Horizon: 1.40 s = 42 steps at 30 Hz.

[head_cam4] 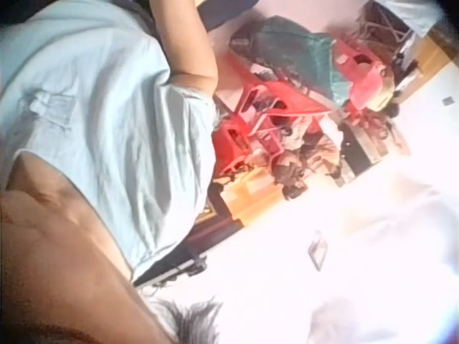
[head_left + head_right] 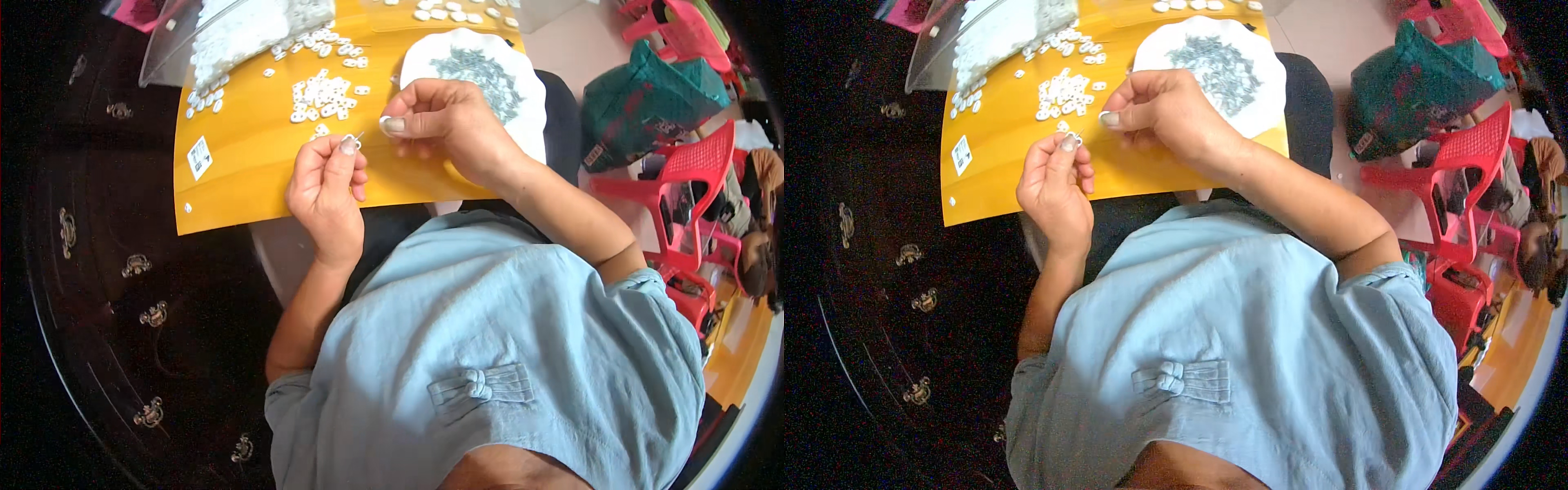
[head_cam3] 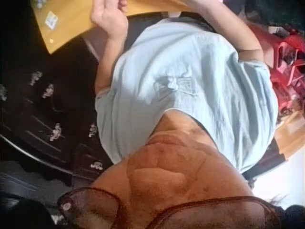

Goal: Assembling small white plastic components by manually inserting tiny metal parts.

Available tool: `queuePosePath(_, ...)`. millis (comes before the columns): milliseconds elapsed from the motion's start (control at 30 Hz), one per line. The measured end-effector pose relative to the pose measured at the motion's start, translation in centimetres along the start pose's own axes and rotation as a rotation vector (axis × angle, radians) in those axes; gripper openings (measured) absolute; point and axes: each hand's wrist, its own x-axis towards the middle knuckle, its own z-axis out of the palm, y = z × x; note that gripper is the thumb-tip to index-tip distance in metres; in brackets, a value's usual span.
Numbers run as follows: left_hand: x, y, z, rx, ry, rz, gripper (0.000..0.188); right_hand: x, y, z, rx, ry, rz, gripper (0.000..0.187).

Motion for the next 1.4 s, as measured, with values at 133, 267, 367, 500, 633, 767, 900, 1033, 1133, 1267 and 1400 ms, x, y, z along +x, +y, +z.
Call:
queuePosePath(133,-0.3,0.5,1.5,0.026,-0.023,-0.006,0.011,-0.7,0.1,-1.1,0.091,0.014,-0.02,0.009)
queuePosePath(267,-0.5,1.2,2.8,0.037,-0.043,-0.028,0.01,-1.1,0.1,-1.8,0.19,-0.019,-0.072,0.01)
queuePosePath(367,-0.6,1.4,3.2,0.075,-0.069,-0.028,0.01,-1.3,0.0,-2.1,0.212,-0.016,-0.063,0.01)
queuePosePath(500,-0.6,1.4,3.6,0.08,-0.081,-0.021,0.011,-1.4,0.2,-2.3,0.233,-0.026,-0.083,0.01)
queuePosePath(633,-0.5,1.2,3.6,0.083,-0.1,-0.01,0.011,-1.6,0.1,-2.4,0.214,-0.026,-0.114,0.01)
queuePosePath(767,-0.5,1.3,3.6,0.096,-0.116,-0.001,0.011,-1.7,0.1,-2.3,0.193,-0.022,-0.133,0.01)
queuePosePath(900,-0.6,1.4,3.6,0.105,-0.113,-0.003,0.01,-1.6,0.2,-2.2,0.156,0.001,-0.161,0.01)
queuePosePath(1033,-0.6,1.5,3.8,0.107,-0.11,-0.007,0.009,-1.8,0.2,-2.2,0.169,0.0,-0.171,0.01)
queuePosePath(1133,-0.7,1.6,3.8,0.127,-0.11,-0.004,0.009,-1.7,0.4,-2.3,0.137,0.009,-0.176,0.01)
queuePosePath(1267,-0.7,1.5,3.7,0.146,-0.107,-0.006,0.008,-1.8,0.6,-2.3,0.118,0.024,-0.18,0.011)
queuePosePath(1400,-1.0,1.4,3.9,0.186,-0.131,0.011,0.008,-1.9,0.8,-2.2,0.136,0.006,-0.196,0.01)
